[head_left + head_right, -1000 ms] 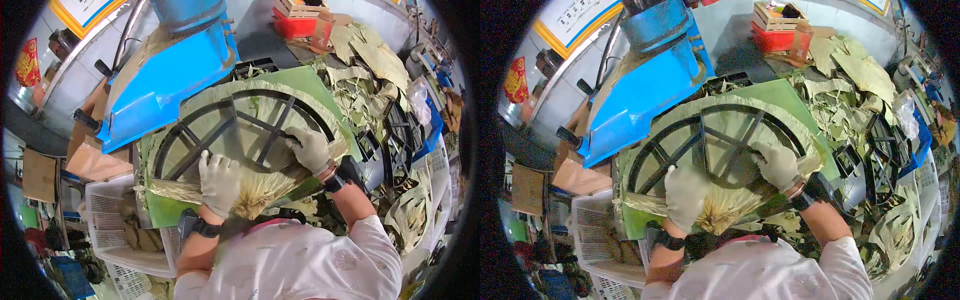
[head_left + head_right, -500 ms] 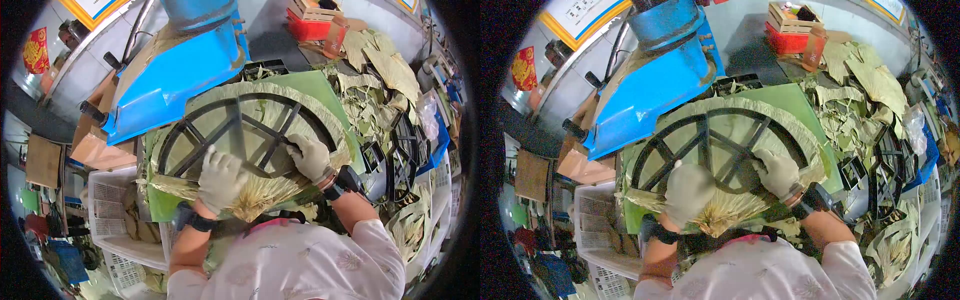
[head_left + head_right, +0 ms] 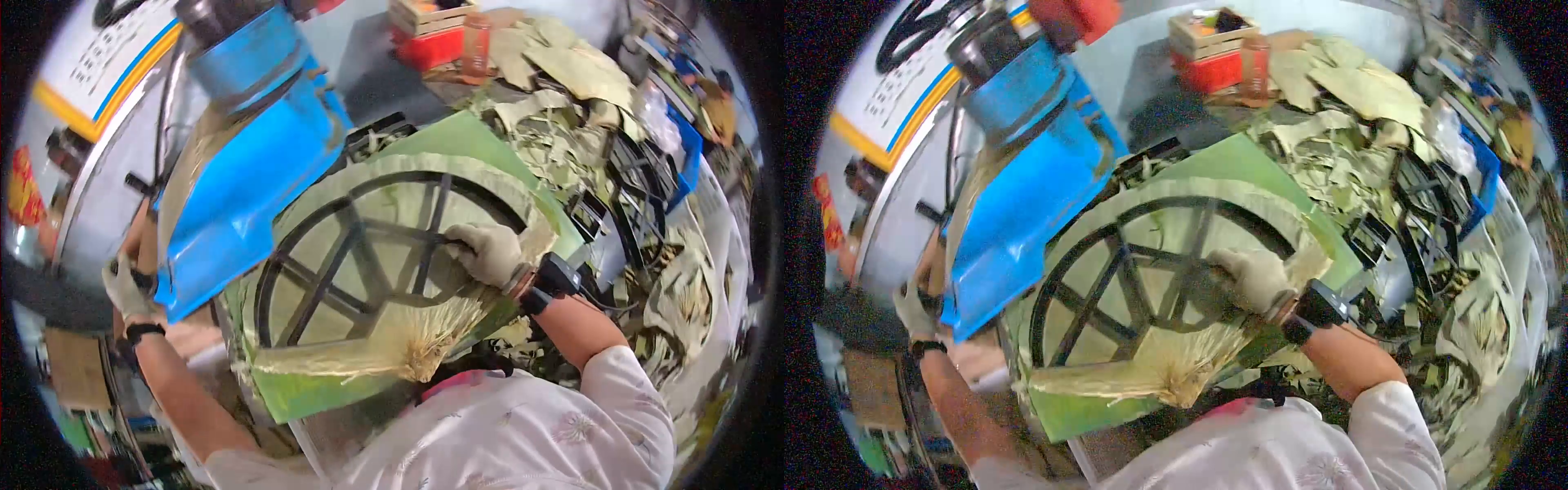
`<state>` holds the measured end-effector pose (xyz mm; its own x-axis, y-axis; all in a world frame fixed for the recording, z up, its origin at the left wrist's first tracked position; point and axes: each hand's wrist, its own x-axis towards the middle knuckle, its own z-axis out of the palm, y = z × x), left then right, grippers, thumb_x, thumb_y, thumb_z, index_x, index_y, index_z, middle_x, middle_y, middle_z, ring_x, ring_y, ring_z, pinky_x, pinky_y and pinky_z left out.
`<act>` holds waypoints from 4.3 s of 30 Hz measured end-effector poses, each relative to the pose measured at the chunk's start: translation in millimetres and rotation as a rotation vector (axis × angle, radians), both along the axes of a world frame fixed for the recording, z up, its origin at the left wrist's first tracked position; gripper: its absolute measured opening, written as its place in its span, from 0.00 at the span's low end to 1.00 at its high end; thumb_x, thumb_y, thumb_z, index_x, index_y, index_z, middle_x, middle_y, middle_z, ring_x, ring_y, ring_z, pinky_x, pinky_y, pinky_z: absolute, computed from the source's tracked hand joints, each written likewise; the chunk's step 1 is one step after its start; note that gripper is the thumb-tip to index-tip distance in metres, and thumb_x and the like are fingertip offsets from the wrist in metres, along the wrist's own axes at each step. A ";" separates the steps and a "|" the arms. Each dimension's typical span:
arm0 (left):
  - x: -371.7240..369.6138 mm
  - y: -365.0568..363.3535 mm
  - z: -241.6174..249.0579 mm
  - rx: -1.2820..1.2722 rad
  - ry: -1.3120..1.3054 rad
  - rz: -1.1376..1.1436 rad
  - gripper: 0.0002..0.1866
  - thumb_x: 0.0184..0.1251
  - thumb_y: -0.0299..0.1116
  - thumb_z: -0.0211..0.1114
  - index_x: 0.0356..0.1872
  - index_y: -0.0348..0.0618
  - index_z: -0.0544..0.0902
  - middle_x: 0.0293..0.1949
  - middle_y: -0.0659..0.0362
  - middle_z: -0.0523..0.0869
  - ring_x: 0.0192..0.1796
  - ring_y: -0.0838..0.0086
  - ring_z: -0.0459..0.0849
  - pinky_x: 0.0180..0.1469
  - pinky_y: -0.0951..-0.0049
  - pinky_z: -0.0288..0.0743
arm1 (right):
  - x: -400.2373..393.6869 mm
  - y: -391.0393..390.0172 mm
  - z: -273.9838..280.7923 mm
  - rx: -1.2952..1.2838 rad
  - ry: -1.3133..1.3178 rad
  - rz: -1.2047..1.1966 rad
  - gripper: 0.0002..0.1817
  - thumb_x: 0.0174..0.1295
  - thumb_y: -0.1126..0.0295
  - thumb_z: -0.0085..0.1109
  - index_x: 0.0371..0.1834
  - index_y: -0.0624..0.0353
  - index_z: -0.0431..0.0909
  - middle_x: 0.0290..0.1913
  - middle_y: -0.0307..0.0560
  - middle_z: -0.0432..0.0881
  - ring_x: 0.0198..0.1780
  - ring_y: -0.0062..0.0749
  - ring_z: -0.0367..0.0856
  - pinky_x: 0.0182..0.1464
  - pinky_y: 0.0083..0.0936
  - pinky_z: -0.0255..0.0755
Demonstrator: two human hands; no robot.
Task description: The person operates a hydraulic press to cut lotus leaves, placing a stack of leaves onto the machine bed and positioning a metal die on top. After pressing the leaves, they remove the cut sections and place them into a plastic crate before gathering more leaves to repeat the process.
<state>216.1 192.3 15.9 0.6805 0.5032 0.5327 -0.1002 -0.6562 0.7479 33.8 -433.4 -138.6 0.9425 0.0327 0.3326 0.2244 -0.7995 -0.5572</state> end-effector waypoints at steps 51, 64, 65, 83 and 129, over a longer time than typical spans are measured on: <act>-274.0 -409.5 -54.6 0.138 -0.393 -0.333 0.20 0.77 0.19 0.52 0.67 0.39 0.70 0.58 0.41 0.79 0.36 0.66 0.80 0.32 0.71 0.79 | -6.8 -87.8 130.5 1.197 -0.137 0.483 0.14 0.69 0.75 0.51 0.52 0.66 0.82 0.33 0.41 0.83 0.34 0.22 0.81 0.41 0.21 0.76; -265.8 -450.2 -51.8 0.901 -0.502 -0.161 0.18 0.67 0.18 0.65 0.55 0.28 0.71 0.39 0.43 0.83 0.39 0.50 0.83 0.43 0.50 0.80 | 14.2 -116.7 105.3 1.086 -0.190 0.408 0.19 0.73 0.64 0.50 0.58 0.65 0.79 0.33 0.40 0.82 0.34 0.22 0.77 0.40 0.21 0.72; -270.8 -445.8 -53.5 0.814 -0.451 -0.253 0.15 0.70 0.24 0.63 0.52 0.29 0.72 0.38 0.47 0.83 0.42 0.53 0.82 0.48 0.49 0.77 | 15.3 -114.0 102.3 1.133 -0.166 0.388 0.18 0.73 0.64 0.51 0.58 0.65 0.80 0.32 0.40 0.81 0.34 0.22 0.77 0.40 0.22 0.72; -262.3 -341.7 -50.3 -0.517 -0.342 -0.792 0.15 0.78 0.41 0.62 0.48 0.36 0.80 0.34 0.62 0.83 0.31 0.77 0.81 0.35 0.74 0.74 | -32.9 -31.5 116.5 0.976 -0.262 0.302 0.24 0.81 0.50 0.44 0.47 0.61 0.80 0.31 0.41 0.78 0.30 0.23 0.75 0.35 0.22 0.70; 10.2 132.6 -85.1 0.503 -0.067 0.121 0.27 0.79 0.51 0.53 0.51 0.31 0.80 0.45 0.44 0.86 0.49 0.54 0.84 0.53 0.62 0.78 | -93.4 56.2 12.9 -0.366 -0.113 0.491 0.43 0.49 0.45 0.75 0.66 0.55 0.74 0.65 0.51 0.78 0.69 0.50 0.74 0.69 0.55 0.65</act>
<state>226.3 325.0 -69.3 0.5891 0.2469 0.7694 -0.0387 -0.9425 0.3320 -59.6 -377.2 -125.7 0.7482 0.5839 0.3150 0.6559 -0.7227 -0.2182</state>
